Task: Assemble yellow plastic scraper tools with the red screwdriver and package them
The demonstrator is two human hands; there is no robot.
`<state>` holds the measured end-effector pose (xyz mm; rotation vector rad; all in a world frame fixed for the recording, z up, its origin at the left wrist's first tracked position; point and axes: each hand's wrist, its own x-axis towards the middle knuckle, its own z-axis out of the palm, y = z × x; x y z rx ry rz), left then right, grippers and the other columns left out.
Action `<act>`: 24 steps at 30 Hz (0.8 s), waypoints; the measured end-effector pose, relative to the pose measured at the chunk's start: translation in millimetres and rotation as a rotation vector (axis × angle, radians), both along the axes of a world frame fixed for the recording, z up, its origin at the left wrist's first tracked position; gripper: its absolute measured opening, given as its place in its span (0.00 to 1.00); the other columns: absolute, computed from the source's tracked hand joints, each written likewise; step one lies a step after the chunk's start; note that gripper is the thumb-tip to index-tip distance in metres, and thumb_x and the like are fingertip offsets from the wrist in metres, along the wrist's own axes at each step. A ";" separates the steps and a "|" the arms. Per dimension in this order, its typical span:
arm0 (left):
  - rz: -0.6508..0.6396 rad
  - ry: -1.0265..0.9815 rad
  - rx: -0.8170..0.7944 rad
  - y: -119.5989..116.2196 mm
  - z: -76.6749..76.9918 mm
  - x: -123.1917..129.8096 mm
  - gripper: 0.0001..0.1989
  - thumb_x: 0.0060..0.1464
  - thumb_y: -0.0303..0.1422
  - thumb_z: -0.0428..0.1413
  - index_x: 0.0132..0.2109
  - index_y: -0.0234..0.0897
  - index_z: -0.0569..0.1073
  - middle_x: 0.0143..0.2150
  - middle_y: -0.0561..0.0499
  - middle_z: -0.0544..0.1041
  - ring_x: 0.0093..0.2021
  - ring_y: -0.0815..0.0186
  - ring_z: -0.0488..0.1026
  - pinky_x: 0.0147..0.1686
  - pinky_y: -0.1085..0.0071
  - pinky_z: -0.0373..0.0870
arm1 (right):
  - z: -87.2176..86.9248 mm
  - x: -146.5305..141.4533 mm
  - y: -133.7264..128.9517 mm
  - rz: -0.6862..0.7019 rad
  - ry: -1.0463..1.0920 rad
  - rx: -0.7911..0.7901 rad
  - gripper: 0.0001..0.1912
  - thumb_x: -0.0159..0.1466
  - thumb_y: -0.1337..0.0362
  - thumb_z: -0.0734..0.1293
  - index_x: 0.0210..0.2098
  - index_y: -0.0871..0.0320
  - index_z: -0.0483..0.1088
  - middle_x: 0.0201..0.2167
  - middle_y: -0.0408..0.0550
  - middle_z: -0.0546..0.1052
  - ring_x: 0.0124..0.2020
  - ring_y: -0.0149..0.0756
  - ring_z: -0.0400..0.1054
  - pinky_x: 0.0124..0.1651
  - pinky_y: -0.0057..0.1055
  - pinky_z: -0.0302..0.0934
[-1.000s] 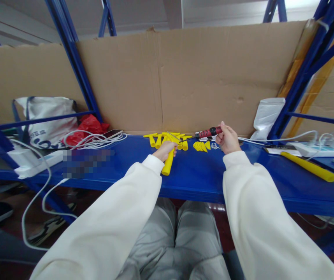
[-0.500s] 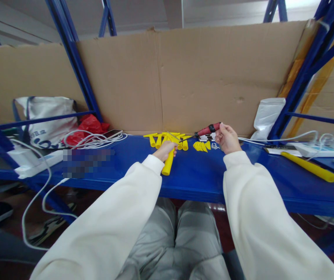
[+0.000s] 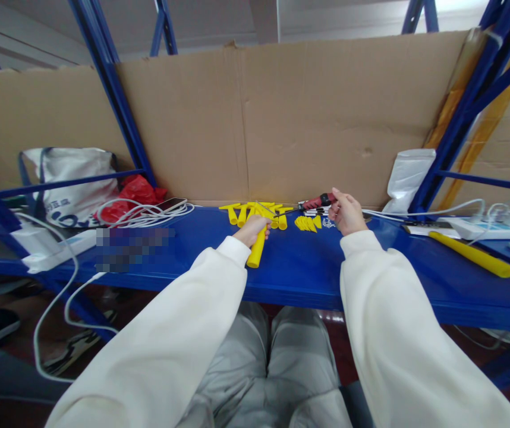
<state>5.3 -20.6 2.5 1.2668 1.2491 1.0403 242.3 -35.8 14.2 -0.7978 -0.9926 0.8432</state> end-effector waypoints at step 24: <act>-0.002 -0.022 -0.017 1.8 -0.5 0.1 0.09 0.55 0.19 0.52 0.34 0.38 0.70 0.24 0.54 0.64 0.24 0.69 0.64 0.25 0.72 0.62 | 1.2 -0.5 -2.0 0.022 -0.086 0.047 0.21 0.56 0.49 0.78 0.30 0.54 0.67 0.16 0.35 0.64 0.15 0.25 0.59 0.18 0.22 0.56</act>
